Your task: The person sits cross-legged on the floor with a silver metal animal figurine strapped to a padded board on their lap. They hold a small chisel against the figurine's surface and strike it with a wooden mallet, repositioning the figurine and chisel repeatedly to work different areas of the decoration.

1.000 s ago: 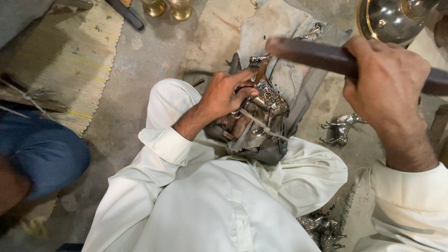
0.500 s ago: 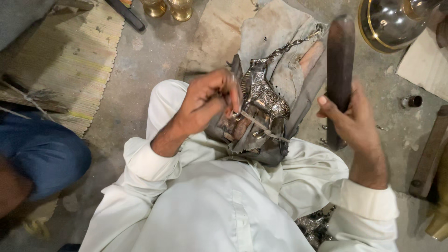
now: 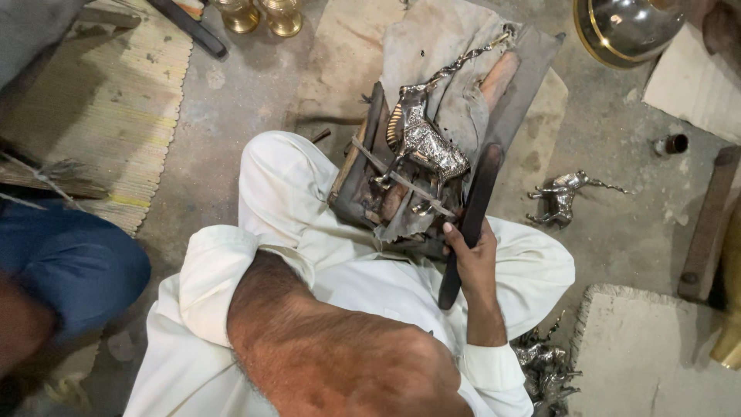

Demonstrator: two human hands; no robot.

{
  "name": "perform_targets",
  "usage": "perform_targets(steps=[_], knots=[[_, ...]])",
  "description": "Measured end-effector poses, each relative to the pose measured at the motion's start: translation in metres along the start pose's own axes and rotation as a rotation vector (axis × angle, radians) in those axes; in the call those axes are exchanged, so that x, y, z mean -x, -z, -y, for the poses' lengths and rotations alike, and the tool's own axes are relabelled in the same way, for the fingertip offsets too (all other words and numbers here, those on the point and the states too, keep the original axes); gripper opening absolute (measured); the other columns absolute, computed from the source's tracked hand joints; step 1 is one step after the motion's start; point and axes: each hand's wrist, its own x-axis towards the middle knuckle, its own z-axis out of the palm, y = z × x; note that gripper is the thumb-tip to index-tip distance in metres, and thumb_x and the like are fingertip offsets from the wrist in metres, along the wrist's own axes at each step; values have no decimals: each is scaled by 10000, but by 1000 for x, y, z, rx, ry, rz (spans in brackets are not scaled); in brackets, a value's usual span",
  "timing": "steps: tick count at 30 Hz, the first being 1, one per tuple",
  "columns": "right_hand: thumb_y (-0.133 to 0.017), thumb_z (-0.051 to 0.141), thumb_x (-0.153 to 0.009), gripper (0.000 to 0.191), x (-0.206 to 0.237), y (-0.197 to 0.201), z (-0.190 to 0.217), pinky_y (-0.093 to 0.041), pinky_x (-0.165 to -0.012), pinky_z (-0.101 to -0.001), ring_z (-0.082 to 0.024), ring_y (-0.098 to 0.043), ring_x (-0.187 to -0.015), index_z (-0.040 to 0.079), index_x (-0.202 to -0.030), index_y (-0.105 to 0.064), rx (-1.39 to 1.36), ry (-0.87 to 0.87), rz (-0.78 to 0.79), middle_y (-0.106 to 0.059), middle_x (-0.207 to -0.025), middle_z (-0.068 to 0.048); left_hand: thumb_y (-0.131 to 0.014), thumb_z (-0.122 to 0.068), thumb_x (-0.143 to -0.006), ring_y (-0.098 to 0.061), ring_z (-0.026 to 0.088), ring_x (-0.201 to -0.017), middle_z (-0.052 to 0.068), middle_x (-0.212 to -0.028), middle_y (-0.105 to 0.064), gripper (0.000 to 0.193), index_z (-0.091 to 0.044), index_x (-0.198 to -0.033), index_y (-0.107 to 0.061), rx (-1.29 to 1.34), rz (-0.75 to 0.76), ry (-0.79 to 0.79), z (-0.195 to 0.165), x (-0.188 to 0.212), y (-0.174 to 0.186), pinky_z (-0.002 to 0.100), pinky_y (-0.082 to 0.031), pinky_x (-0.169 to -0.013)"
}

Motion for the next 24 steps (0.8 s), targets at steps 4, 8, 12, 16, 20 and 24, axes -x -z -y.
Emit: perform_targets(steps=[4, 8, 12, 16, 20, 24], knots=[[-730, 113, -962, 286, 11, -6, -12, -520, -576, -243, -50, -583, -676, 12, -1189, -588, -34, 108, -78, -619, -862, 11, -571, -238, -1006, -542, 337, -699, 138, -737, -464, 334, 14, -823, -452, 22, 95, 39, -11, 7, -17, 450, -402, -671], [-709, 83, -967, 263, 19, -7, -16, -536, -574, -257, -55, -578, -670, -1, -1188, -591, 43, 192, -120, -611, -851, -2, -578, -271, -1018, -555, 327, -680, 140, -710, -476, 371, 10, -812, -449, 82, 100, 68, -26, 10, -24, 435, -404, -646], [-669, 58, -985, 226, 32, -6, -19, -540, -589, -260, -74, -586, -652, -5, -1187, -588, -29, 215, -93, -618, -838, -16, -569, -258, -1036, -572, 318, -690, 135, -721, -494, 353, 1, -824, -456, 77, 40, 89, -43, 9, -43, 429, -420, -651], [-643, 29, -984, 201, 37, -8, -22, -537, -586, -270, -85, -592, -644, -10, -1173, -589, -63, 239, -119, -616, -839, -23, -592, -274, -1014, -579, 301, -669, 108, -699, -483, 344, 2, -850, -468, 57, 86, 112, -50, 5, -53, 418, -423, -624], [-641, 13, -963, 205, 37, -7, -23, -542, -580, -274, -78, -592, -662, -13, -1161, -594, -6, 266, -153, -611, -847, -20, -661, -253, -941, -608, 278, -665, 104, -825, -538, 272, -19, -934, -523, -98, 82, 101, -51, -8, -57, 409, -448, -597], [-654, 12, -975, 179, 38, -3, -23, -532, -577, -271, -89, -588, -630, -16, -1141, -594, -70, 265, -139, -616, -815, -31, -724, -90, -785, -694, 266, -863, 80, -1076, -620, 355, -72, -1121, -612, -511, -296, 343, -24, -4, -37, 366, -533, -646]])
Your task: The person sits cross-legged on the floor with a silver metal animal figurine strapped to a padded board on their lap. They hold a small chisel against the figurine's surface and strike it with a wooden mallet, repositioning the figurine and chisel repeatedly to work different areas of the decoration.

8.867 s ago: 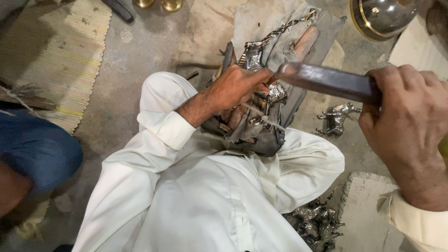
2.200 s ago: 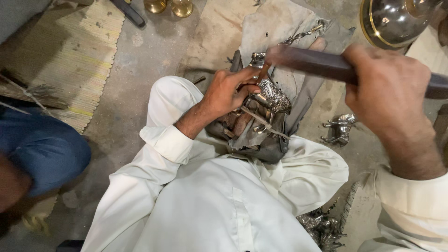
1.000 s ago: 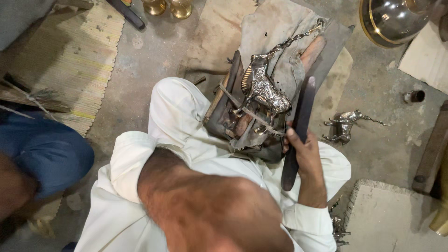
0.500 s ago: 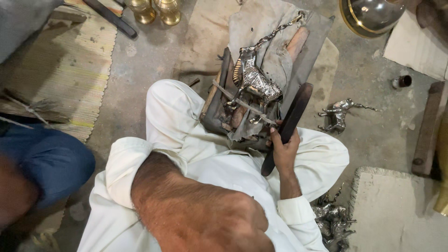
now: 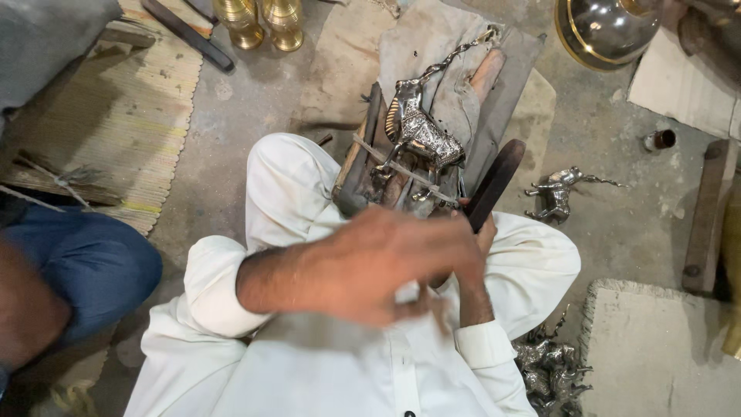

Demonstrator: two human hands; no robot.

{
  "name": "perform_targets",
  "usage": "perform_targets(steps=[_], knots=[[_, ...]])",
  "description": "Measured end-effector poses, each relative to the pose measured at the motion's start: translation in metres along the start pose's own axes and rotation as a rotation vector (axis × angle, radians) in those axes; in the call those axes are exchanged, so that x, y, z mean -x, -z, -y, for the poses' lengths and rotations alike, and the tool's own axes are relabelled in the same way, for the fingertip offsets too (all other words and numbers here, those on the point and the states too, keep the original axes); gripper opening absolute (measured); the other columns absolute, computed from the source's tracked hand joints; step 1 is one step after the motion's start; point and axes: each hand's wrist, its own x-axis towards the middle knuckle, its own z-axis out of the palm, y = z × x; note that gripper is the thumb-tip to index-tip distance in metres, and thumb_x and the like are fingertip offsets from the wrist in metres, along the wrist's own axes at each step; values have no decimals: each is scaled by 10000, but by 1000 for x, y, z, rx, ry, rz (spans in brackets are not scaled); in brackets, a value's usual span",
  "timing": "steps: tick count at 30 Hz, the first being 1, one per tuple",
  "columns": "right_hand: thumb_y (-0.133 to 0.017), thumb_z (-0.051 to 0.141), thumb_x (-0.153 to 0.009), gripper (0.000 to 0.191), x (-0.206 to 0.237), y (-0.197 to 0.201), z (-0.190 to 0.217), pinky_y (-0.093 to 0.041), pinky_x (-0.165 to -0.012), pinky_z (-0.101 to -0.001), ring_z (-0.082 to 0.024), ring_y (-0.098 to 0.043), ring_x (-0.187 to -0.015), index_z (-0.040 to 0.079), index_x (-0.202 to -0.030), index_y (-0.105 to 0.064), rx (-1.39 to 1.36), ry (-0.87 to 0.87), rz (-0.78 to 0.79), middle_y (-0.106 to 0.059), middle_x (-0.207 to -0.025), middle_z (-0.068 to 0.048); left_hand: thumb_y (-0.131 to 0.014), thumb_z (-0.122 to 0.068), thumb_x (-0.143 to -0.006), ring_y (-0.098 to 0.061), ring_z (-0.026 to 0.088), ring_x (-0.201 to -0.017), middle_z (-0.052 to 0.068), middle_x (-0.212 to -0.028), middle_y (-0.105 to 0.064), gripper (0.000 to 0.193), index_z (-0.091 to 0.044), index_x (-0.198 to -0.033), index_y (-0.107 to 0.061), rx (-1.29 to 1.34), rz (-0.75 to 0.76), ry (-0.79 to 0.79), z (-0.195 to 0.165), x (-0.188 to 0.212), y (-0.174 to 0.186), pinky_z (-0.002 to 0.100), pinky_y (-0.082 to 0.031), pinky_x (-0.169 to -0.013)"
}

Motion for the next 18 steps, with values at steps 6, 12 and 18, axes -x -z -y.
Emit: perform_targets(steps=[6, 12, 18], knots=[[-652, 29, -966, 224, -7, 8, 1, -546, -589, -268, -84, -593, -634, -1, -1181, -597, 15, -43, 19, -626, -817, -22, -621, 50, -974, -656, 185, -961, 104, -1052, -588, 321, -13, -1287, -646, -79, -301, 547, 107, 16, -5, 331, -568, -796], [-674, 42, -944, 295, -30, 12, 10, -535, -578, -274, -91, -589, -654, 16, -1216, -562, -50, -179, 60, -613, -826, -21, -629, -56, -1019, -743, 173, -929, 67, -998, -725, 189, -42, -1203, -587, 687, -613, 708, 187, 16, -17, 275, -619, -787], [-698, 135, -897, 377, -65, 35, 45, -515, -574, -306, -131, -589, -665, 34, -1237, -572, -193, -480, 172, -599, -797, -28, -750, 13, -911, -740, 116, -839, 51, -941, -684, 349, -4, -1225, -599, 708, -635, 692, 232, -7, -24, 233, -613, -696]])
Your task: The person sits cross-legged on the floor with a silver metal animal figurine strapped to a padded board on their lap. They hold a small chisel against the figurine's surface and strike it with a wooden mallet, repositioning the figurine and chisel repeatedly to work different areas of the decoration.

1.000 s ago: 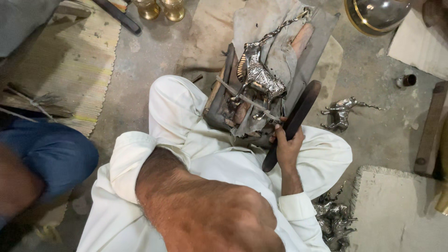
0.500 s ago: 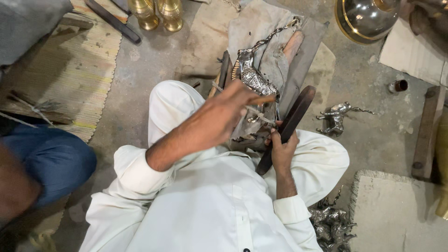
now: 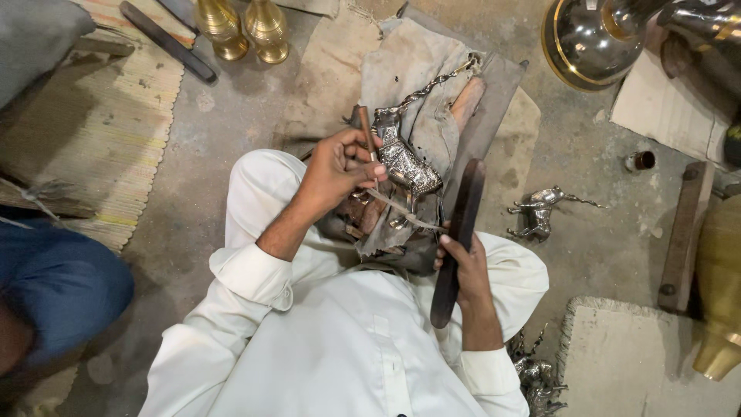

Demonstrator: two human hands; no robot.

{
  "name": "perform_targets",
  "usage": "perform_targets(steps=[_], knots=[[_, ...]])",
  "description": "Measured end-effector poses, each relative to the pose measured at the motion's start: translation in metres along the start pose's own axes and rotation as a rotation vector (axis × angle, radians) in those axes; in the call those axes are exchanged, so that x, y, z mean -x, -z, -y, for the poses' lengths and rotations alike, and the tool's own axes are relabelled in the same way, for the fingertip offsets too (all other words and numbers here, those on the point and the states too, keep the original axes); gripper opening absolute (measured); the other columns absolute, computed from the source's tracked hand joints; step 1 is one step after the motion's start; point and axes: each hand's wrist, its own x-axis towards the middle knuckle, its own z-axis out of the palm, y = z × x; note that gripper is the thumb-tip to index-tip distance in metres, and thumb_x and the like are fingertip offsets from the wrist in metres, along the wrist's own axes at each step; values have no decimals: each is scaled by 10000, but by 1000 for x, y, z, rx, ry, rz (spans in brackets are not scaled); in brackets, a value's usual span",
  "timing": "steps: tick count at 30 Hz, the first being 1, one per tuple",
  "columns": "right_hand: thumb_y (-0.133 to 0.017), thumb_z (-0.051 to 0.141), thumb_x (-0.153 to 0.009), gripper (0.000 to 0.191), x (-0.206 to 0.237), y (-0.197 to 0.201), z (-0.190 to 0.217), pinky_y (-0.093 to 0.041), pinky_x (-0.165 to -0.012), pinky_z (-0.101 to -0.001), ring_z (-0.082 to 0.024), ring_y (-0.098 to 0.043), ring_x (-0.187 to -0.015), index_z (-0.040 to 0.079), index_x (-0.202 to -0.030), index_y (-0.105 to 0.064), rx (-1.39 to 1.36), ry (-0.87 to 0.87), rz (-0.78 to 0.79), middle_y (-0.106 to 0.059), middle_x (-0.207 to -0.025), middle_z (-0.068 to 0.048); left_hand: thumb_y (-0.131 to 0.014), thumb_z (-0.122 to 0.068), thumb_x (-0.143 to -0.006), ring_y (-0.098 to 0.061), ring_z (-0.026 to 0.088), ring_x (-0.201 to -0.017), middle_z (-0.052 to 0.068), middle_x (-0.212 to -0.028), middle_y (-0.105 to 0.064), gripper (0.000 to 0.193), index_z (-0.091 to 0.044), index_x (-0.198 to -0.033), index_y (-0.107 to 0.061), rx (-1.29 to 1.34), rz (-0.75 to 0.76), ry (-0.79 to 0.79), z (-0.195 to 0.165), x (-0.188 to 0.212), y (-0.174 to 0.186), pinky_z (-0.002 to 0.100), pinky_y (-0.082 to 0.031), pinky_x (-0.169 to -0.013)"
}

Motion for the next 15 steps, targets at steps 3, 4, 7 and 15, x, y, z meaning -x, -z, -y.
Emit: perform_targets(steps=[3, 4, 7, 15], knots=[[-682, 270, -936, 439, -2, 16, 24, -530, -617, -310, -146, -600, -661, 51, -1304, -584, -54, -81, 136, -580, -726, -40, -778, 14, -900, -723, 101, -842, 67, -941, -726, 337, 20, -1209, -641, -99, 40, -22, 4, -16, -4, 231, -614, -699], [-689, 282, -955, 452, -4, 22, 32, -517, -620, -309, -144, -581, -652, 34, -1321, -594, -13, -105, 187, -565, -719, -32, -784, 13, -897, -720, 96, -846, 68, -939, -735, 334, 21, -1204, -653, -140, 57, -25, 4, -19, -8, 233, -616, -701], [-722, 233, -958, 447, -10, 33, 53, -498, -643, -312, -136, -563, -676, 6, -1329, -617, 124, -138, 243, -559, -756, -17, -779, 1, -913, -727, 78, -873, 62, -948, -743, 302, 7, -1186, -649, -185, 113, -83, 3, -26, -19, 233, -650, -745], [-755, 80, -886, 405, -35, 23, 125, -523, -779, -266, -86, -657, -883, 6, -1253, -600, 757, 241, 259, -649, -939, -1, -759, -40, -943, -795, 189, -976, 127, -988, -786, 278, -2, -1181, -620, -501, 139, -364, -6, -21, -30, 322, -607, -810]])
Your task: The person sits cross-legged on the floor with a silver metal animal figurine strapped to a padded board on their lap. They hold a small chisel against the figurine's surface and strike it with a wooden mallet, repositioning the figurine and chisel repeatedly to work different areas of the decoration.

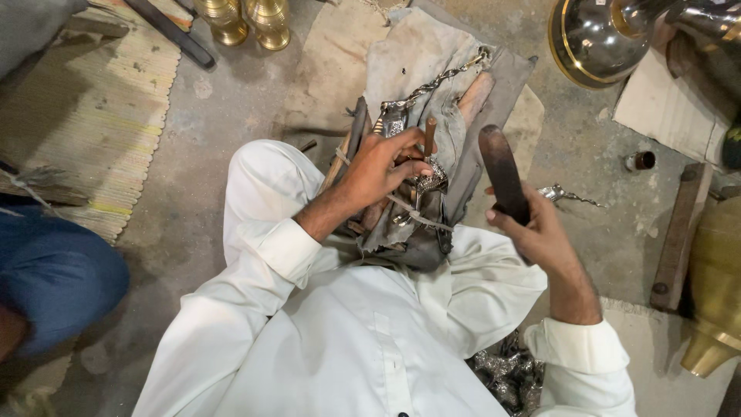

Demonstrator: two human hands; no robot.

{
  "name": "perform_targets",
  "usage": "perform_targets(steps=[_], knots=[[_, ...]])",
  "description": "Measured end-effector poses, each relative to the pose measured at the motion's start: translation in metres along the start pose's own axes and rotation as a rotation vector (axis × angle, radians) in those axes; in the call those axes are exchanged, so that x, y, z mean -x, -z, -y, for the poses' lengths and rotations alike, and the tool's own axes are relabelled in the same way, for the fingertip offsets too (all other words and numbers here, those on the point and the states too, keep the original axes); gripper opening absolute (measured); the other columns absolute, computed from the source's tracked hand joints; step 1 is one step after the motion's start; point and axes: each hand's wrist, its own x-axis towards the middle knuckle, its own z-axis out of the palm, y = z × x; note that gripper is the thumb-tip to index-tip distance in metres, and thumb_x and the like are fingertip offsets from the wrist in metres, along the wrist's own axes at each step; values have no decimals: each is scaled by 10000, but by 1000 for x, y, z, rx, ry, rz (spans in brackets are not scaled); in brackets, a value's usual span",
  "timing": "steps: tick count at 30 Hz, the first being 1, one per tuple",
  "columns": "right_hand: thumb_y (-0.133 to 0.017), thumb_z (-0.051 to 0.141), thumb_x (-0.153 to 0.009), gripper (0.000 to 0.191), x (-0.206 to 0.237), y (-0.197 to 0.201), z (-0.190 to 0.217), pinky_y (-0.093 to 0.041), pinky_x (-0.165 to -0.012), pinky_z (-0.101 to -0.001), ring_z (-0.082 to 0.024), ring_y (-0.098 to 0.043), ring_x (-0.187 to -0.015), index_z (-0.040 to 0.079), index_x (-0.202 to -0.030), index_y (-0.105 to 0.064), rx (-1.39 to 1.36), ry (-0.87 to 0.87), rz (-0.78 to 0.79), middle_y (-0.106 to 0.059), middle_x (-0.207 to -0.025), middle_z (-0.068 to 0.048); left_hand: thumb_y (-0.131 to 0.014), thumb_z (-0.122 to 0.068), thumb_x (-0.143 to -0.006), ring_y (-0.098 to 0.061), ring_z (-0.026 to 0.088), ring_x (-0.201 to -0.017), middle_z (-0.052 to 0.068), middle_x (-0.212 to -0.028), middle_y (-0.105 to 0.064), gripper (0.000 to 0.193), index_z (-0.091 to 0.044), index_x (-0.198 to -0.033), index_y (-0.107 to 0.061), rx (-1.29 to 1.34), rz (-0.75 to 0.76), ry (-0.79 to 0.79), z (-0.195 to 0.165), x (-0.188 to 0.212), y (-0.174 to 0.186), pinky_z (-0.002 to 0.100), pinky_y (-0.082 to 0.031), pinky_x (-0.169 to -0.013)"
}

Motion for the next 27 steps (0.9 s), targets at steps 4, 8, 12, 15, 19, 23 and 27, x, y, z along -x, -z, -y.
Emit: perform_targets(steps=[4, 8, 12, 15, 19, 23, 27], knots=[[-796, 125, -978, 360, -20, 7, 47, -504, -750, -272, -93, -616, -882, 31, -1231, -557, 176, 259, -228, -622, -976, 9, -763, -50, -923, -811, 216, -927, 138, -963, -792, 279, -20, -1166, -628, -50, -10, 85, 2, 2, -3, 323, -594, -761], [-789, 103, -968, 402, -23, 23, 113, -544, -821, -360, -262, -714, -921, 125, -1349, -662, 909, 443, -274, -710, -1052, -109, -717, -29, -958, -799, 246, -1021, 139, -1026, -784, 218, -14, -1136, -592, -7, -43, -35, 3, 4, -7, 337, -612, -812], [-799, 103, -832, 503, -24, 18, 159, -515, -771, -420, -309, -712, -869, 144, -1318, -672, 1312, 481, -190, -741, -1054, -92, -709, -42, -950, -799, 264, -948, 122, -968, -796, 223, -23, -1144, -601, -52, -10, 13, 1, 4, -5, 351, -604, -771], [-801, 107, -817, 497, -26, 12, 174, -518, -774, -420, -303, -712, -856, 141, -1298, -681, 1362, 423, -149, -738, -1016, -84, -730, -50, -946, -791, 284, -939, 128, -962, -789, 215, -30, -1112, -595, -86, -37, -40, 1, 5, -3, 364, -604, -752], [-786, 115, -873, 448, -22, 15, 176, -524, -805, -414, -283, -708, -888, 141, -1305, -671, 1295, 412, -180, -716, -1003, -78, -758, -67, -960, -757, 329, -817, 153, -877, -755, 246, -27, -1139, -594, -207, 8, -5, 5, 3, 2, 423, -565, -674], [-814, 113, -774, 421, -15, 14, 166, -520, -689, -402, -278, -719, -824, 136, -1183, -716, 1489, 510, -206, -723, -895, -74, -681, -26, -960, -783, 284, -853, 118, -938, -748, 186, -69, -1108, -577, -175, -22, -174, 8, 4, 1, 395, -577, -660], [-807, 122, -839, 391, -7, 16, 161, -536, -768, -371, -261, -709, -858, 121, -1214, -693, 1373, 518, -246, -722, -986, -67, -745, -108, -955, -758, 302, -803, 101, -908, -751, 224, -79, -1103, -579, -224, -45, -203, 7, 6, 1, 406, -549, -635]])
